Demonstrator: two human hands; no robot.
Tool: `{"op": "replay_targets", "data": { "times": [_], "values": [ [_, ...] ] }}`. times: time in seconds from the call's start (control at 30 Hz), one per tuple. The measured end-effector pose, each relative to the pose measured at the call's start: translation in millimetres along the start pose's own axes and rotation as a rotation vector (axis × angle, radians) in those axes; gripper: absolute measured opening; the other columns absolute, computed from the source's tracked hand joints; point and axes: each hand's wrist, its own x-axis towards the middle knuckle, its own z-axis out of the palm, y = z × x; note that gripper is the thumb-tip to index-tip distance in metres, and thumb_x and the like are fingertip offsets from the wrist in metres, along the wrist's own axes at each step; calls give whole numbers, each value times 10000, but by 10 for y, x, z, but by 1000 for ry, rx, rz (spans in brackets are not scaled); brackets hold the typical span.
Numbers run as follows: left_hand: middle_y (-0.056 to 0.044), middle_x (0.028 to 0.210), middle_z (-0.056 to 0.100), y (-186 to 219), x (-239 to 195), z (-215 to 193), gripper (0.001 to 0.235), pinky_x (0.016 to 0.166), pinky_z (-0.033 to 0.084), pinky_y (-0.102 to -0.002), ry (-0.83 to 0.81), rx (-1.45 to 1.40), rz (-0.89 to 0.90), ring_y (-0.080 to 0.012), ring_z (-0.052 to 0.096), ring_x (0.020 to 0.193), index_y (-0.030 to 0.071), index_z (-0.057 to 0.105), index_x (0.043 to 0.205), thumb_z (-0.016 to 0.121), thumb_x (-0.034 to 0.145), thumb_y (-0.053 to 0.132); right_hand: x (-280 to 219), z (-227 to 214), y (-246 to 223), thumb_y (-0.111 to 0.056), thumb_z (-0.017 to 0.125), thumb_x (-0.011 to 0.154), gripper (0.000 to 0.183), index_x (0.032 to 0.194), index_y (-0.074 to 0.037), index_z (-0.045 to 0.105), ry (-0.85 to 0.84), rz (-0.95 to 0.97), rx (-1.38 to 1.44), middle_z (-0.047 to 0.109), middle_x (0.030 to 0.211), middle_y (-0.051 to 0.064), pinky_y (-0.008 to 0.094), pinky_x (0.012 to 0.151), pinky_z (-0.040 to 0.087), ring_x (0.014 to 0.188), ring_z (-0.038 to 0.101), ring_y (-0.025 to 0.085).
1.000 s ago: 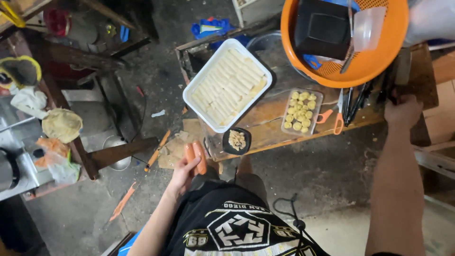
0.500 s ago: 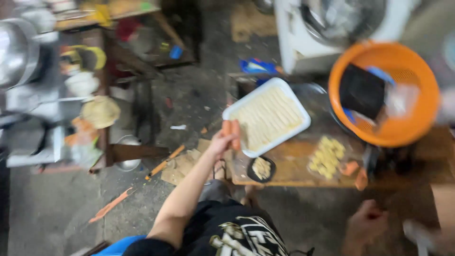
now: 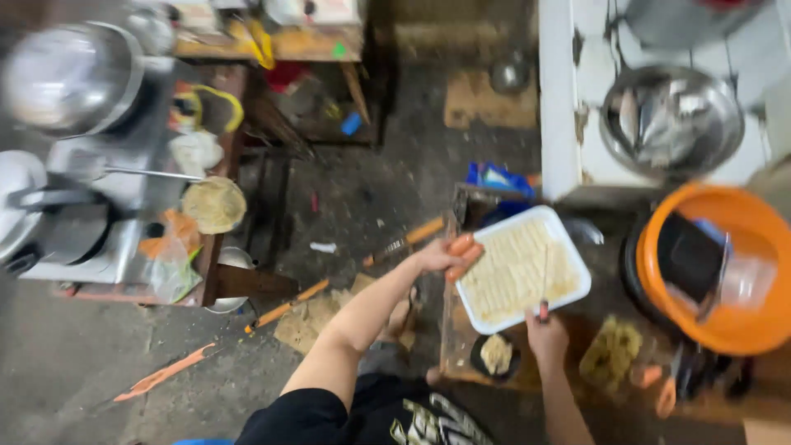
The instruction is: The person retrieves a package of sausages from a cooler, cuts open the packaging, and removes the sausages. They then slice the sausages on a cutting board and add them to a pan on a stove, stirring the contents with tongs.
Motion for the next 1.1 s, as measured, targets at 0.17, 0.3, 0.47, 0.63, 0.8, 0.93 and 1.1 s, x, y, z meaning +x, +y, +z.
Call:
{"op": "replay_targets", "data": {
  "times": [0.17, 0.3, 0.47, 0.63, 0.8, 0.93, 1.1],
  "values": [
    [-136, 974, 737, -532, 472, 80, 632, 744, 608, -370, 138, -211, 175, -272, 734, 938, 41, 733, 1129, 856, 586, 339, -85, 166, -305, -367, 731, 814, 471, 1160, -48, 722, 175, 134, 64, 741, 1021, 194, 485, 925, 551, 1077, 700, 392],
    [-79, 775, 685, -408, 128, 152, 335, 612, 540, -335, 59, -422, 311, -210, 673, 715, 75, 750, 929, 814, 620, 189, 28, 131, -646, -307, 709, 837, 448, 1203, -51, 677, 245, 180, 21, 711, 1131, 212, 490, 983, 523, 1175, 657, 404],
    [-148, 984, 660, -662, -32, 81, 758, 782, 568, -427, 141, -588, 231, -287, 691, 906, 97, 612, 1331, 929, 648, 179, 442, 36, -1098, -314, 623, 906, 324, 1176, -135, 622, 230, 72, -115, 727, 1093, 187, 540, 964, 540, 1132, 672, 436],
    [-188, 1137, 641, -1055, 2, 78, 833, 897, 552, -455, 167, -557, 99, -314, 673, 1052, 80, 565, 1411, 941, 683, 227, 1176, 149, -1191, -263, 629, 930, 251, 1118, -98, 620, 206, -161, -146, 723, 1044, 242, 574, 924, 542, 1079, 676, 471],
    [-158, 1176, 690, -941, -60, 57, 829, 926, 550, -429, 199, -431, 60, -287, 692, 1084, 150, 610, 1403, 959, 671, 319, 1305, 126, -1405, -302, 612, 927, 242, 1123, -160, 632, 141, -157, -248, 754, 984, 188, 531, 893, 568, 1045, 711, 424],
    [-243, 1176, 634, -1167, -153, 89, 695, 978, 476, -496, 292, -471, 270, -331, 602, 1102, -25, 606, 1332, 894, 726, 158, 1139, 42, -1294, -329, 610, 986, 229, 1104, -136, 649, 182, -314, -180, 739, 948, 198, 547, 829, 575, 990, 714, 443],
    [-213, 1115, 655, -1425, -390, 247, 654, 883, 527, -468, 356, -561, 263, -297, 624, 1014, -22, 584, 1350, 851, 761, 74, 760, 30, -338, -441, 645, 1030, 341, 893, -131, 600, 310, -433, -136, 678, 814, 150, 503, 728, 597, 857, 727, 397]
  ]
}}
